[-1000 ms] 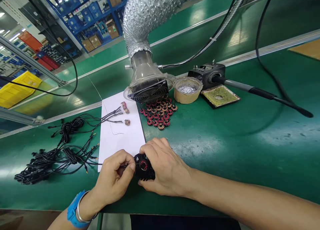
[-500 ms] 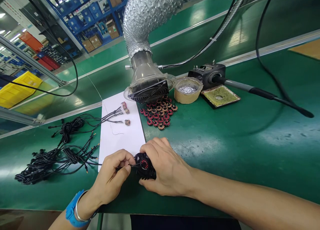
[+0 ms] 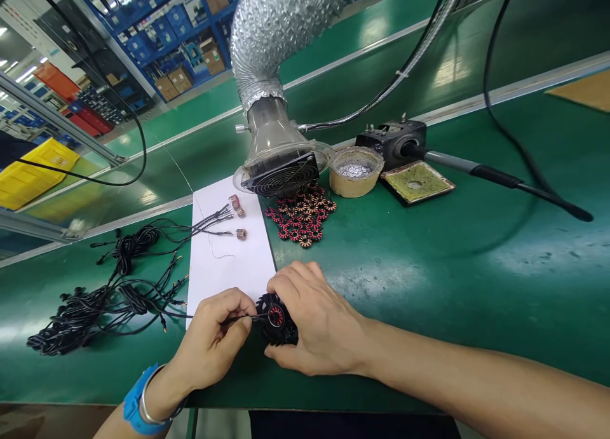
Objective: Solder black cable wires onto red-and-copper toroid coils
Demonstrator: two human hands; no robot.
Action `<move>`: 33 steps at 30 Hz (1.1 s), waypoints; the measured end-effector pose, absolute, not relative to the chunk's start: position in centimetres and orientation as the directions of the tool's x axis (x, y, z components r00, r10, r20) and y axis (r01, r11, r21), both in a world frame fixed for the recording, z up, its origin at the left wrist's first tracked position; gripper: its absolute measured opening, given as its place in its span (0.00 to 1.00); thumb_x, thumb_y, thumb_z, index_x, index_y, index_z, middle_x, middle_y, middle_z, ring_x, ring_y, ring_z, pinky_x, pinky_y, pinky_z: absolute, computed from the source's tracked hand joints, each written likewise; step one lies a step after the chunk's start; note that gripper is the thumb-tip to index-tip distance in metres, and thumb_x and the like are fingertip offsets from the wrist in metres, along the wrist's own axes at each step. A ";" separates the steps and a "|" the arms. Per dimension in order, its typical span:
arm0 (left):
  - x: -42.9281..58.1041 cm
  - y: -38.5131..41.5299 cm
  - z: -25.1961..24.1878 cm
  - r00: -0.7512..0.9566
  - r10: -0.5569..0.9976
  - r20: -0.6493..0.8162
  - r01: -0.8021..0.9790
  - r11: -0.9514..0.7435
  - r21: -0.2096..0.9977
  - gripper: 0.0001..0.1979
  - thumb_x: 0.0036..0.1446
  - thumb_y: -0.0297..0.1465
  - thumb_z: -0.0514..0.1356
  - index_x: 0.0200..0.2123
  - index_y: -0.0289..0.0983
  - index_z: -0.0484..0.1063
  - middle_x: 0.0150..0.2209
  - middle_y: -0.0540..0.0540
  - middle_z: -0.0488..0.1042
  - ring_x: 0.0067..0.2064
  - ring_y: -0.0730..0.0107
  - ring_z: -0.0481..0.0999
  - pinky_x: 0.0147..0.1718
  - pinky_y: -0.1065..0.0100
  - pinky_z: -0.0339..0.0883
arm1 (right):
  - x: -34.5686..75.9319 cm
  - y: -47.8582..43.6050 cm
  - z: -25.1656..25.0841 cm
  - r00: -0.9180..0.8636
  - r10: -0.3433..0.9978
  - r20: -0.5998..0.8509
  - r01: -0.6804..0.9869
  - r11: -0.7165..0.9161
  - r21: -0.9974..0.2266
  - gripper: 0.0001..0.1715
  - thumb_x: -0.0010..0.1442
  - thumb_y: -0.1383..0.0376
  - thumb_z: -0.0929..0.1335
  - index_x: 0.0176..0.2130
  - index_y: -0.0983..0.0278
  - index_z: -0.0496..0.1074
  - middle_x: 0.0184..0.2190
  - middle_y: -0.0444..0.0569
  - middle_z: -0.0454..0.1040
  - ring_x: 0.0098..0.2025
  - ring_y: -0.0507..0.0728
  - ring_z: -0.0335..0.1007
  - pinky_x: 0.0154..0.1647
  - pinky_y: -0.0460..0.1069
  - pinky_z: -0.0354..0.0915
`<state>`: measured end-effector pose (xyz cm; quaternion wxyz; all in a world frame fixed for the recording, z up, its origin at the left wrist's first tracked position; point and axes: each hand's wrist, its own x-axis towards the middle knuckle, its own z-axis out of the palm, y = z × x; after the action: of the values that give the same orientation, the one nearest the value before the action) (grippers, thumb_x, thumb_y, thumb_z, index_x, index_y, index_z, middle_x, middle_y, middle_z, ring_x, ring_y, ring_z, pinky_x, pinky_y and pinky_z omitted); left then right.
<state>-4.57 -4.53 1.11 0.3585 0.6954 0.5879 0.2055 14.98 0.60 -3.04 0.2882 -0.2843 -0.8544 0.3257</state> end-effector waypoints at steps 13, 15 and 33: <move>-4.5 -4.5 1.0 0.190 0.959 -0.208 0.675 0.026 0.737 0.05 0.52 0.23 0.54 0.29 0.36 0.68 0.24 0.53 0.64 0.25 0.77 0.61 0.22 0.75 0.54 | 15.0 0.7 -3.1 -0.678 0.677 0.286 0.315 0.619 -0.720 0.30 0.42 0.61 0.78 0.40 0.65 0.64 0.38 0.50 0.67 0.41 0.61 0.59 0.41 0.54 0.54; -4.4 -4.5 1.0 0.187 0.953 -0.236 0.669 0.052 0.741 0.04 0.53 0.24 0.55 0.29 0.36 0.69 0.24 0.53 0.65 0.24 0.77 0.62 0.21 0.75 0.54 | 15.0 0.8 -3.1 -0.691 0.671 0.268 0.325 0.621 -0.714 0.30 0.42 0.60 0.78 0.40 0.65 0.64 0.39 0.50 0.67 0.42 0.61 0.59 0.42 0.55 0.54; -4.0 -4.3 0.9 0.207 0.943 -0.260 0.760 0.012 0.650 0.05 0.52 0.23 0.54 0.28 0.37 0.67 0.25 0.53 0.65 0.24 0.76 0.61 0.23 0.74 0.54 | 15.3 1.0 -3.4 -0.753 0.621 0.218 0.355 0.662 -0.660 0.34 0.42 0.60 0.78 0.44 0.65 0.64 0.47 0.55 0.67 0.48 0.65 0.58 0.47 0.59 0.56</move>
<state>-3.99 -4.30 0.88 0.3553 0.6908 0.6163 0.1291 15.28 1.04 -3.41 0.2182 -0.2755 -0.8851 0.3050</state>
